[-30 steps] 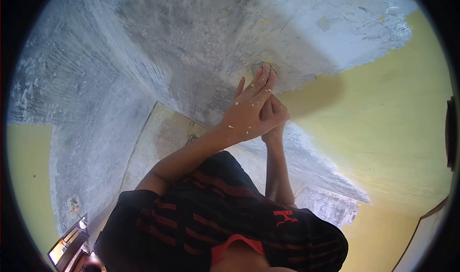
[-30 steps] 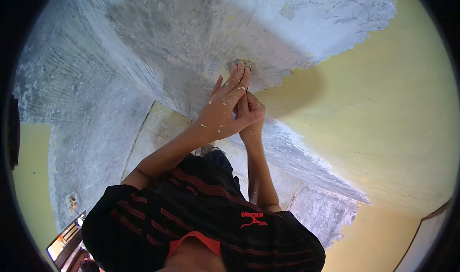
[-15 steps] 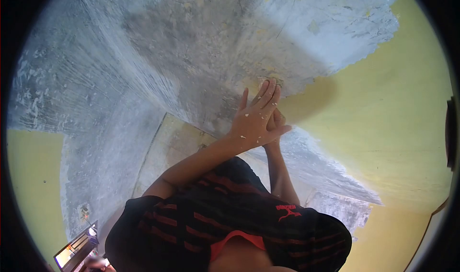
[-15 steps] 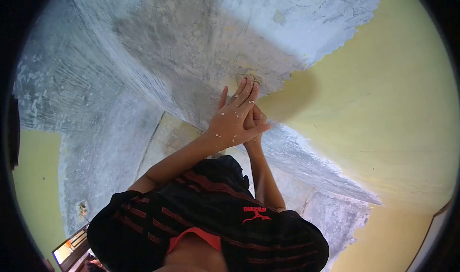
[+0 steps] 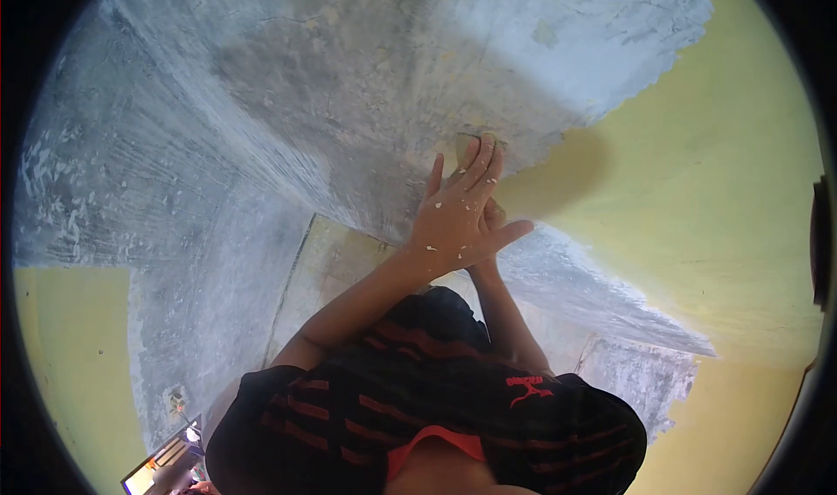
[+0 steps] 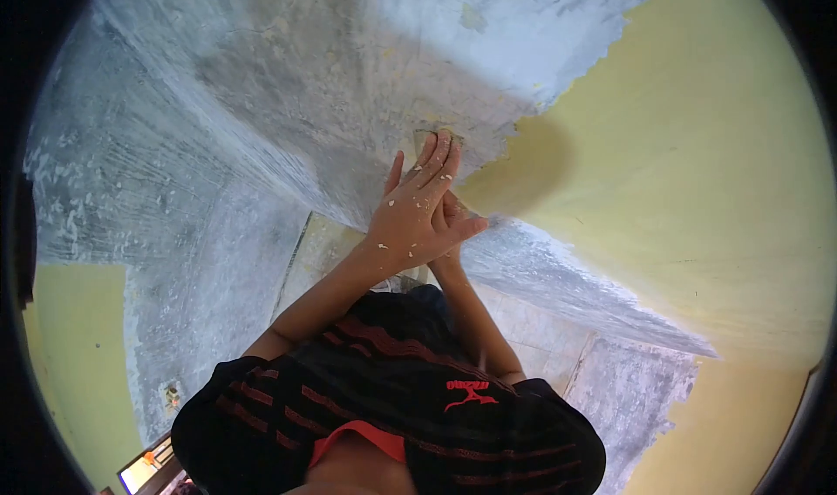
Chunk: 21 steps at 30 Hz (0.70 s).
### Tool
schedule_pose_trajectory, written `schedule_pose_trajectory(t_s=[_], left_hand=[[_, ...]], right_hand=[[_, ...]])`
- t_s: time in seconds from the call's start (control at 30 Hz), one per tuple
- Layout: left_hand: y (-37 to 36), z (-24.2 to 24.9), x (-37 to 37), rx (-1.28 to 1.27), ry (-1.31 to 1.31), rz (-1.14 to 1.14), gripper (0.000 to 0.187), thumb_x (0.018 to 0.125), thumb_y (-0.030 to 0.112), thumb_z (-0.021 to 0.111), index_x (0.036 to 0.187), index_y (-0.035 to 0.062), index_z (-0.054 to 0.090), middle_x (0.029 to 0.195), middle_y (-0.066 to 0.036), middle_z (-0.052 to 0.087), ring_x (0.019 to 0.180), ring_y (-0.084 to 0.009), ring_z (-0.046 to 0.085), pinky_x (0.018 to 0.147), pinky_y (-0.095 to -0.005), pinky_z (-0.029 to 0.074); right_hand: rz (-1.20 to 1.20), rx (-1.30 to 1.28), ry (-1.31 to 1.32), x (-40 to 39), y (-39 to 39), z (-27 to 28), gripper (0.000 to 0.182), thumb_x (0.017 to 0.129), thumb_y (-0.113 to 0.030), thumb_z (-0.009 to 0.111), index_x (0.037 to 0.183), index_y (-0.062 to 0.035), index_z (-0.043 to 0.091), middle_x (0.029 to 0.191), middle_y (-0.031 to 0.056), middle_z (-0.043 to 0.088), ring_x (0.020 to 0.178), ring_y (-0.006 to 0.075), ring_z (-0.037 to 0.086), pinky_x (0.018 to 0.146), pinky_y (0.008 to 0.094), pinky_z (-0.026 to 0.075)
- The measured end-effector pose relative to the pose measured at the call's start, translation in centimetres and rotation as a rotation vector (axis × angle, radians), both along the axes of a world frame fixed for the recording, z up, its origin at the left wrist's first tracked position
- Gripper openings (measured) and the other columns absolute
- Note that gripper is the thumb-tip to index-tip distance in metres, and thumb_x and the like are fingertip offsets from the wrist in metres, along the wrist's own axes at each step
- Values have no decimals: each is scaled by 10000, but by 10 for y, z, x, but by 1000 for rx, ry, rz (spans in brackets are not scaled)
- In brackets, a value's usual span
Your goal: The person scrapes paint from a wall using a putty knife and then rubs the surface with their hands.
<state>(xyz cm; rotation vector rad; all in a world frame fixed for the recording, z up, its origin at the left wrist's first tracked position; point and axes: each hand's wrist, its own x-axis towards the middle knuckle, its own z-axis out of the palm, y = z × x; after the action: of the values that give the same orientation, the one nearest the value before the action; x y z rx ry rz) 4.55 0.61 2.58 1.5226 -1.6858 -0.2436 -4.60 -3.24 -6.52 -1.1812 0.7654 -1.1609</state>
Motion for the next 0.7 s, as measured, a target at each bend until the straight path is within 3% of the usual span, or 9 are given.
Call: schedule_pose_trajectory(t_s=[0.1, 0.17, 0.27, 0.3, 0.37, 0.47, 0.6, 0.7], left_hand=[[-1, -5, -3, -34, -116, 50, 1123, 888, 689, 727, 1683, 11, 313, 1755, -218, 295, 1645, -360, 252, 1299, -640, 99], [-2, -4, -1, -82, -169, 82, 1072, 884, 677, 732, 1633, -13, 400, 1713, -219, 380, 1612, -350, 337, 1289, -658, 149], [-2, -5, 1, -107, -210, 90, 1056, 885, 668, 737, 1628, -10, 414, 1703, -213, 401, 1608, -346, 346, 1293, -640, 161], [-3, -3, 2, -103, -214, 89, 1056, 885, 668, 737, 1628, -10, 414, 1703, -213, 401, 1608, -346, 346, 1293, -640, 161], [-3, 4, 6, -140, -211, 97, 1053, 886, 671, 734, 1628, -7, 419, 1701, -202, 408, 1608, -337, 350, 1295, -636, 157], [-2, 15, 5, -130, -229, 113, 1056, 878, 652, 748, 1633, -4, 413, 1699, -200, 412, 1609, -331, 350, 1296, -631, 161], [8, -10, 3, 24, -268, 60, 1082, 901, 642, 736, 1664, -16, 342, 1736, -244, 322, 1631, -370, 288, 1302, -618, 130], [9, -14, 6, -30, -282, 89, 1054, 874, 632, 760, 1635, -7, 408, 1701, -204, 408, 1610, -335, 346, 1290, -634, 177]], right_hand=[[33, -35, -83, 1, -4, -12, 389, 1126, -349, 601, 1161, 23, 712, 1042, 46, 730, 959, 105, 629, 825, 283, 506], [52, -60, -145, 4, -6, -20, 399, 1118, -354, 614, 1155, 31, 714, 1039, 48, 731, 960, 107, 631, 828, 284, 509], [12, -88, -90, 6, -11, -48, 391, 1105, -348, 630, 1179, 28, 709, 1054, 42, 732, 971, 109, 631, 844, 295, 513], [11, -83, -94, 5, -18, -41, 391, 1105, -348, 630, 1179, 28, 709, 1054, 42, 732, 971, 109, 631, 844, 295, 513], [-33, -100, 232, 5, -28, -11, 371, 1097, -327, 632, 1205, 20, 706, 1048, 48, 734, 959, 113, 635, 824, 311, 525], [-41, -165, 43, 17, -21, 14, 354, 1092, -314, 635, 1214, 12, 701, 1019, 69, 736, 910, 114, 636, 784, 324, 534], [-25, -196, 29, 26, -23, 18, 348, 1092, -306, 630, 1218, 11, 699, 1017, 86, 739, 897, 129, 650, 776, 331, 538], [-7, -205, 40, 28, -15, 13, 343, 1093, -298, 624, 1222, 11, 698, 1014, 102, 742, 883, 143, 663, 768, 337, 543]])
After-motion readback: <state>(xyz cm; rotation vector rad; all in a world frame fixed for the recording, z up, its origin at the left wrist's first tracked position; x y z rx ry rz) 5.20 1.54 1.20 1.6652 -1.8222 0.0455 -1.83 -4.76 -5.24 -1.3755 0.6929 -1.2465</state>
